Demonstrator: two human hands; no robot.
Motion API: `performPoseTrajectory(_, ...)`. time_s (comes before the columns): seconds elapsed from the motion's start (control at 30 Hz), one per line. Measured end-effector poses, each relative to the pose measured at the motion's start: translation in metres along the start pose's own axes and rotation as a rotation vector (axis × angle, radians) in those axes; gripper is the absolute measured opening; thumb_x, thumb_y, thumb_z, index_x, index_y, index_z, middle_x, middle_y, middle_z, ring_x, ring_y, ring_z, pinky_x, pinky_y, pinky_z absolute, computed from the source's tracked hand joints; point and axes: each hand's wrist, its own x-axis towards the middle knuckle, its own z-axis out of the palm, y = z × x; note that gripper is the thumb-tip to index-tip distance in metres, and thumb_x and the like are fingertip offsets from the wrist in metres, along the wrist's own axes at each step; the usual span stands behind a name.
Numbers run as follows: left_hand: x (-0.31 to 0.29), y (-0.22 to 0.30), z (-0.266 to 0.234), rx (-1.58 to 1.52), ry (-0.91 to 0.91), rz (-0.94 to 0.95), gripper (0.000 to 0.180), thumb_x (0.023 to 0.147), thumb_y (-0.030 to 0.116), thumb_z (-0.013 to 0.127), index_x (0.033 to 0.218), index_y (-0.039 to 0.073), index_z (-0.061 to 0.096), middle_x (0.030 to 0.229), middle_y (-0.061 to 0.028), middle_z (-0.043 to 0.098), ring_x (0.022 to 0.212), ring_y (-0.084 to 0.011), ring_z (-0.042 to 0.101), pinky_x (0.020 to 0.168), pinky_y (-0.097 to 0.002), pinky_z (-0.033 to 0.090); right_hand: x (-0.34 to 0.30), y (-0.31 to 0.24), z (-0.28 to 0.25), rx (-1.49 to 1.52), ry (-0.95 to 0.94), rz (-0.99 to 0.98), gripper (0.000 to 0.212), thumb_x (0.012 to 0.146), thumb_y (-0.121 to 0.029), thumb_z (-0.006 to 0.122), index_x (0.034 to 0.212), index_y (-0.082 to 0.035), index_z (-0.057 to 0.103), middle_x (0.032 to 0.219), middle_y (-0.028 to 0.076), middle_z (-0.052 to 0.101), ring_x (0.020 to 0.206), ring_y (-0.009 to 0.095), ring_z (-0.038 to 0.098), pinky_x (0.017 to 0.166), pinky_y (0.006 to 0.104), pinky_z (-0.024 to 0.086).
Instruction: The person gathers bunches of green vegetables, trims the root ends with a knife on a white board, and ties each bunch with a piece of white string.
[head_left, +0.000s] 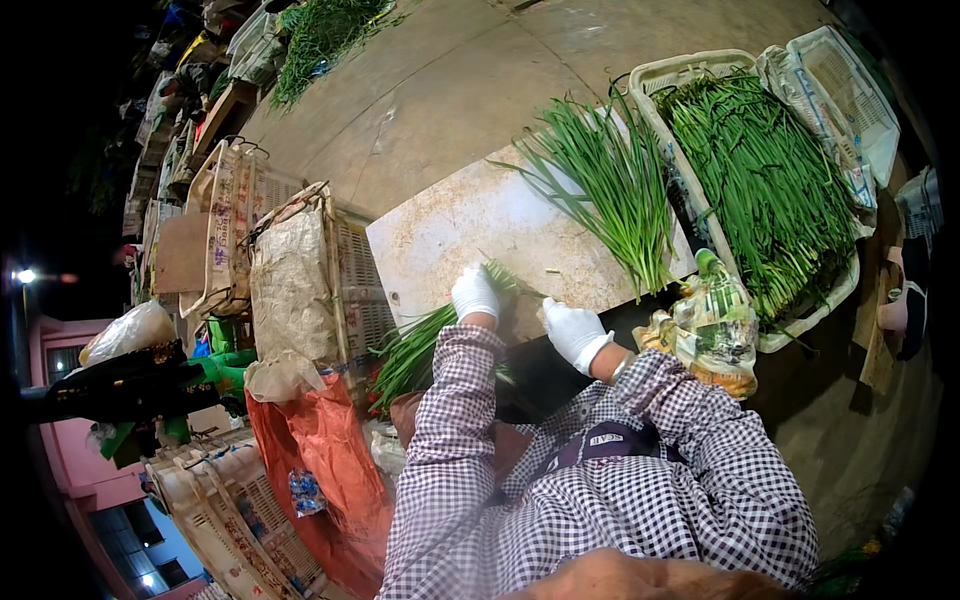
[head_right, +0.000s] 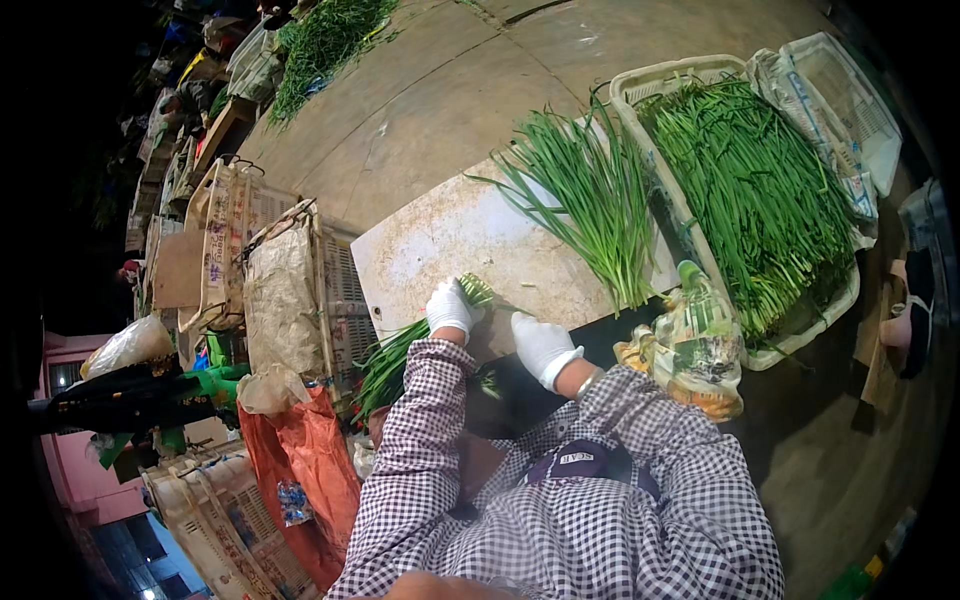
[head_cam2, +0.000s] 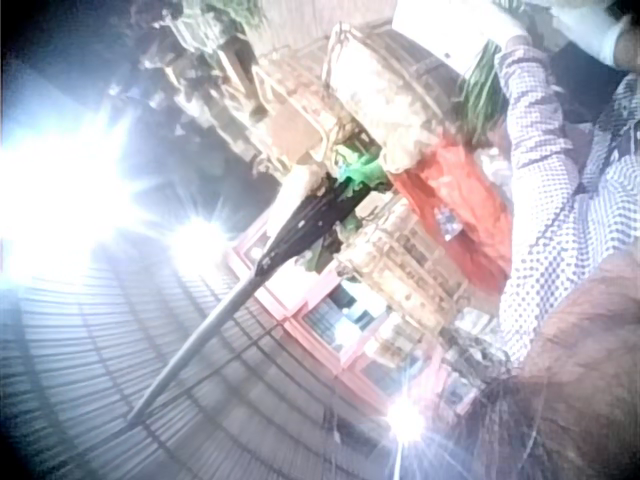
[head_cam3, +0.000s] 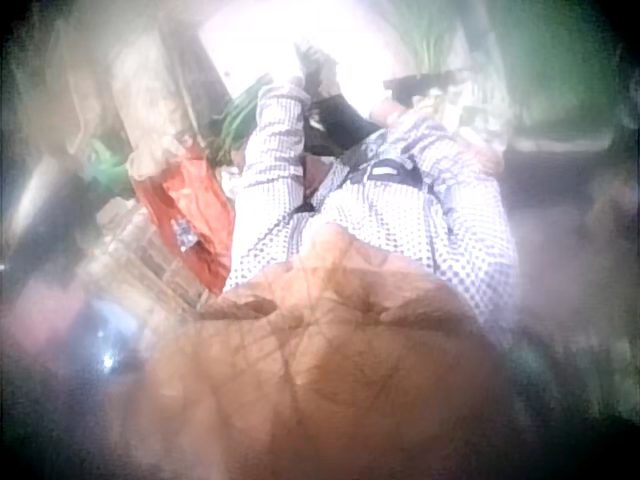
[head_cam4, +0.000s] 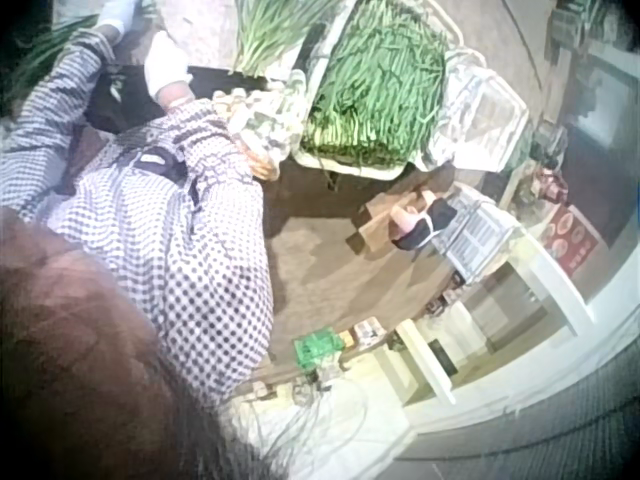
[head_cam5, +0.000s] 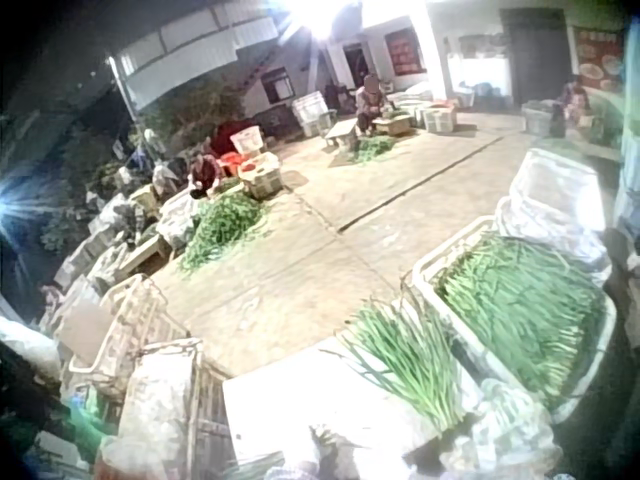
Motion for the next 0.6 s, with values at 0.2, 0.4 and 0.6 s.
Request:
performPoseTrajectory(0.2, 0.007, -0.010, 0.020, 0.056, 0.052, 0.060, 0.040, 0.075, 0.025, 0.071, 0.108, 0.008, 0.057, 0.102, -0.0161, 0.064, 0.093, -0.0319, 0.066, 0.078, -0.0407, 0.055, 0.016, -0.016, -0.004, 0.072, -0.027, 0.043, 0.015, 0.089, -0.012, 0.048, 0.099, -0.003, 0.053, 0.083, 0.022, 0.068, 0.077, 0.039, 0.068, 0.066, 0.0497, 0.054)
performPoseTrajectory(0.4, 0.009, -0.001, 0.005, 0.120, 0.057, 0.048, 0.042, 0.073, 0.027, 0.077, 0.105, 0.007, 0.058, 0.102, -0.0158, 0.064, 0.097, -0.0314, 0.066, 0.080, -0.0398, 0.055, 0.059, -0.007, 0.047, 0.079, -0.041, 0.108, 0.018, 0.090, -0.012, 0.046, 0.101, -0.001, 0.055, 0.087, 0.024, 0.068, 0.081, 0.038, 0.069, 0.069, 0.0479, 0.055)
performPoseTrajectory(0.6, -0.004, -0.005, -0.006, 0.011, 0.010, 0.046, 0.064, 0.064, 0.040, 0.084, 0.110, 0.005, 0.055, 0.105, -0.0167, 0.063, 0.096, -0.0319, 0.066, 0.081, -0.0415, 0.055, 0.058, 0.001, 0.058, 0.150, -0.016, 0.085, 0.020, 0.090, -0.016, 0.047, 0.103, -0.004, 0.056, 0.092, 0.024, 0.068, 0.084, 0.042, 0.067, 0.073, 0.0504, 0.053)
